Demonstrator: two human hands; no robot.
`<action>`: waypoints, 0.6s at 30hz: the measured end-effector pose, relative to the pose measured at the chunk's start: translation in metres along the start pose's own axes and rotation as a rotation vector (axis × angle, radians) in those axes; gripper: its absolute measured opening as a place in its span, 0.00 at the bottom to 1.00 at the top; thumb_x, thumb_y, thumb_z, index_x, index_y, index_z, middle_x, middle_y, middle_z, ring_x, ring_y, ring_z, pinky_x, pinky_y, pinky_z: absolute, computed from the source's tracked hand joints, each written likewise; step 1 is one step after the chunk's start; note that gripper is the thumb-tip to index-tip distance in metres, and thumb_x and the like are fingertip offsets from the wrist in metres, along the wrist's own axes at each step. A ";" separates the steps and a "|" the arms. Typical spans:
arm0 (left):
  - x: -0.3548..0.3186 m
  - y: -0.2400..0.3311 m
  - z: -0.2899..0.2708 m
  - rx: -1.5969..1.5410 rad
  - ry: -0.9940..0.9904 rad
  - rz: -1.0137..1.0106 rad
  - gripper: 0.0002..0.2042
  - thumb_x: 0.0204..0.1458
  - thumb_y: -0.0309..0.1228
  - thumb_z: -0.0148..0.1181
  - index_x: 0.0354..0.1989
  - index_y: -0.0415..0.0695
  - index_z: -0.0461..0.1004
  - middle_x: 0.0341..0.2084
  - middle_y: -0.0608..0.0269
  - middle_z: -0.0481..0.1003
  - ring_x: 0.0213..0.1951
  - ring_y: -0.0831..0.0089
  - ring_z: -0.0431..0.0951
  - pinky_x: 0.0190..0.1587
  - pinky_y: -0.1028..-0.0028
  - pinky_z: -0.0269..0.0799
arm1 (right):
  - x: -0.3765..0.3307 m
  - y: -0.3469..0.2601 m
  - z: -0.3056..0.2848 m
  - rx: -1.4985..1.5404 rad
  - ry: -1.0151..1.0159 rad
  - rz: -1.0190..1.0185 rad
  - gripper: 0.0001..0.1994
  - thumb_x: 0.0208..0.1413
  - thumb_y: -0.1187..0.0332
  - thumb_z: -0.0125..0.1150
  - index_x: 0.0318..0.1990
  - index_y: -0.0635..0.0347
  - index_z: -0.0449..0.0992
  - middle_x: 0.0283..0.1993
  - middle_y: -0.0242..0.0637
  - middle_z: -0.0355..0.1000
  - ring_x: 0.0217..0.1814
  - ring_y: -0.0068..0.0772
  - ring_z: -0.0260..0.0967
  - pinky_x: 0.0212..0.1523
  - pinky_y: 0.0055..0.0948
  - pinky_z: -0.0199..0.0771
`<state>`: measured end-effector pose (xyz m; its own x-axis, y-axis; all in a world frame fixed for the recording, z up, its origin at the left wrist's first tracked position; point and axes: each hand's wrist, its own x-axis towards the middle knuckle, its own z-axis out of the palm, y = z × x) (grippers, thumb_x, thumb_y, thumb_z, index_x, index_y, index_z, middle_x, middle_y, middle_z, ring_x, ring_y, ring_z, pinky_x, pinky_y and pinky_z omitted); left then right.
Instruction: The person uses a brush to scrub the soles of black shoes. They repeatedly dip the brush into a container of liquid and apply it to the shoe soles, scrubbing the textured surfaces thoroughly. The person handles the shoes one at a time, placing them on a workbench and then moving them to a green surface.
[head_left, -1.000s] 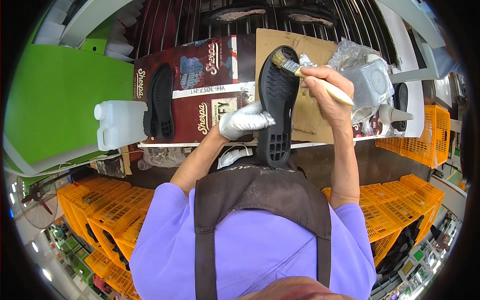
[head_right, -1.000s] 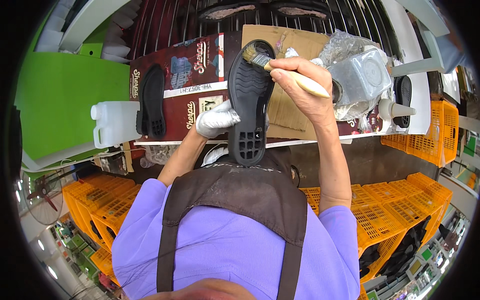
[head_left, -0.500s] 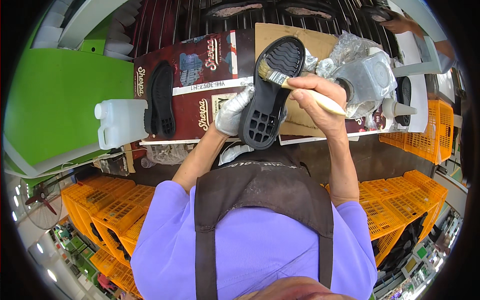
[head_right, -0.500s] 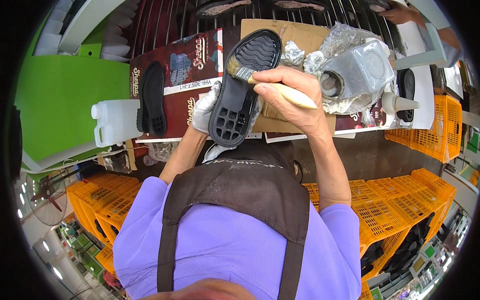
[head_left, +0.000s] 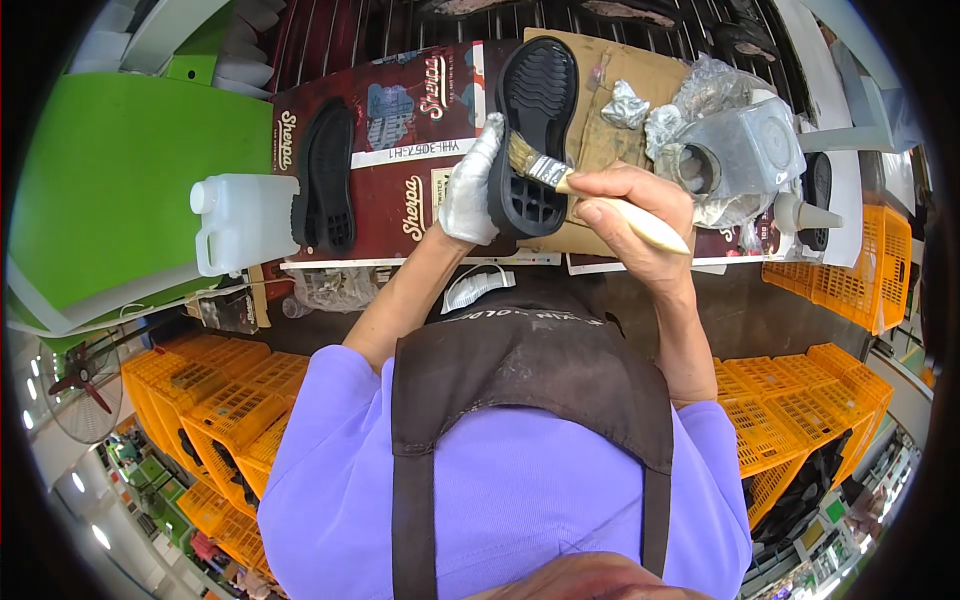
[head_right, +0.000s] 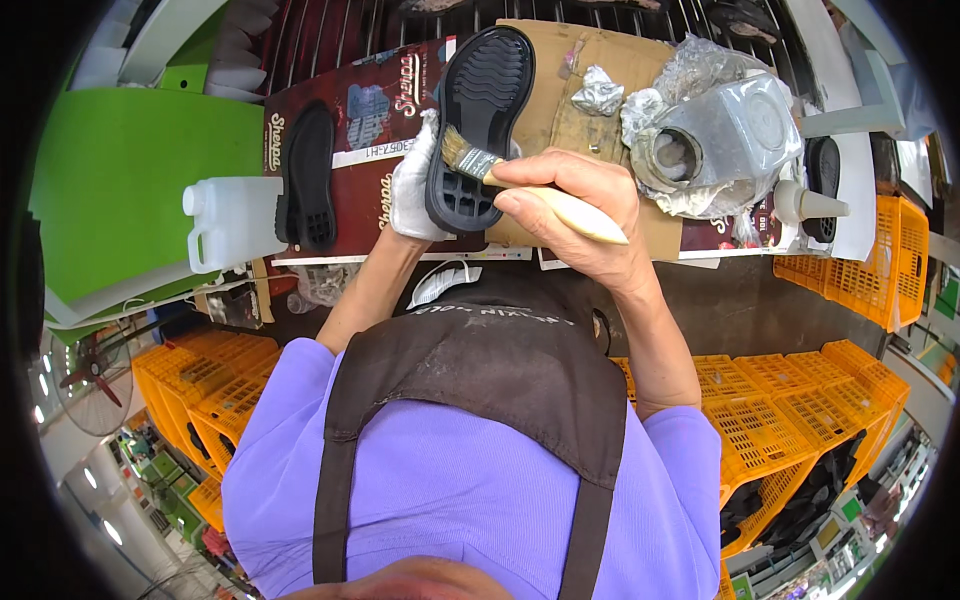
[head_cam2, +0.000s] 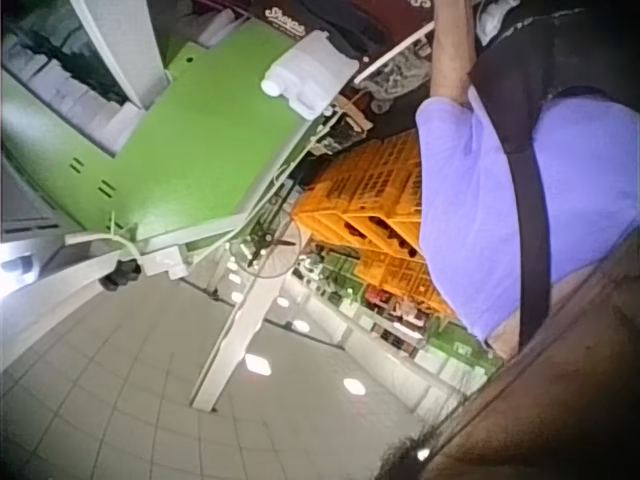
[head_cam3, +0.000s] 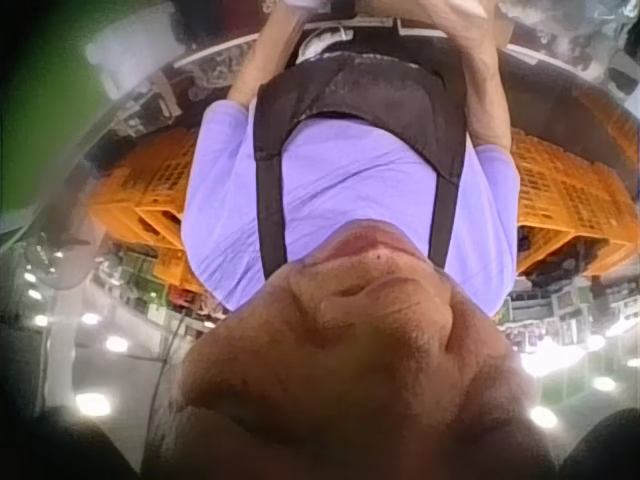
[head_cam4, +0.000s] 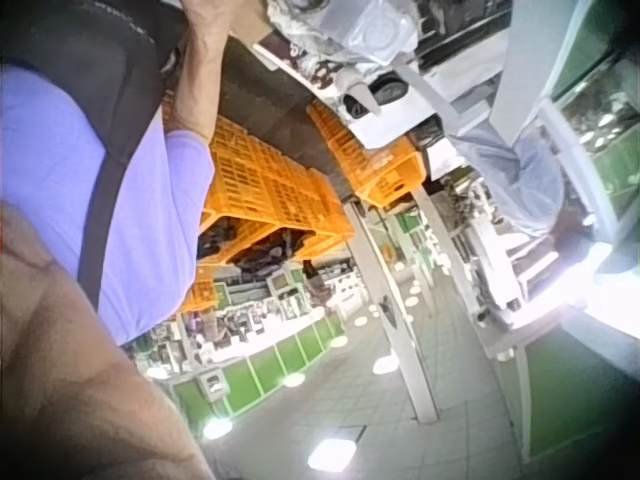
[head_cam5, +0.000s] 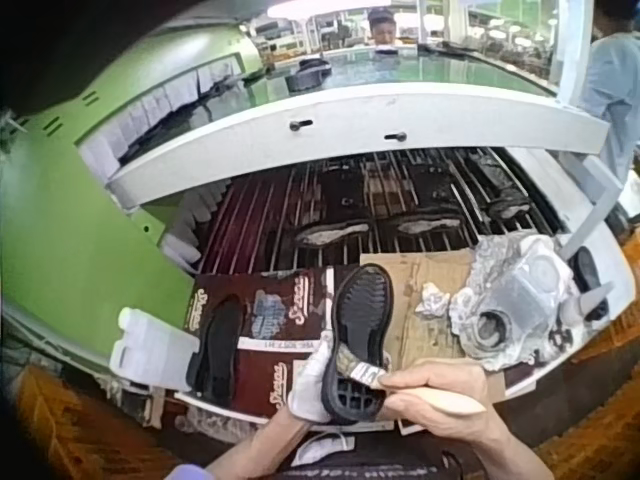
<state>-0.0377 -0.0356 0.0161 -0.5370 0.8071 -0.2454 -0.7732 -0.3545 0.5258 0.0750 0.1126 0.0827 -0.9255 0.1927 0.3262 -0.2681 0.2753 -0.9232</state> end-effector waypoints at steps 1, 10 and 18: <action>0.001 0.000 0.001 0.021 0.004 0.019 0.21 0.62 0.44 0.32 0.49 0.41 0.66 0.40 0.59 0.72 0.40 0.72 0.75 0.45 0.73 0.71 | 0.000 0.000 0.000 -0.003 -0.012 -0.005 0.09 0.44 0.75 0.64 0.35 0.67 0.76 0.29 0.41 0.75 0.28 0.27 0.72 0.30 0.22 0.70; -0.003 0.011 0.017 -0.099 -0.014 0.048 0.19 0.61 0.41 0.34 0.50 0.41 0.65 0.43 0.58 0.71 0.41 0.70 0.74 0.45 0.71 0.71 | 0.000 -0.004 -0.001 0.094 -0.082 -0.010 0.09 0.45 0.74 0.63 0.35 0.67 0.76 0.30 0.40 0.75 0.29 0.27 0.72 0.30 0.21 0.70; -0.017 0.024 0.039 0.116 0.087 -0.064 0.15 0.59 0.36 0.40 0.49 0.41 0.66 0.42 0.59 0.73 0.41 0.72 0.75 0.44 0.71 0.73 | 0.007 -0.011 -0.009 0.225 -0.197 0.013 0.11 0.44 0.75 0.63 0.36 0.69 0.76 0.30 0.42 0.75 0.29 0.27 0.71 0.29 0.21 0.70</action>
<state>-0.0336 -0.0391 0.0647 -0.5193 0.7803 -0.3484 -0.7650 -0.2427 0.5966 0.0734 0.1191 0.0970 -0.9575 0.0022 0.2883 -0.2877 0.0536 -0.9562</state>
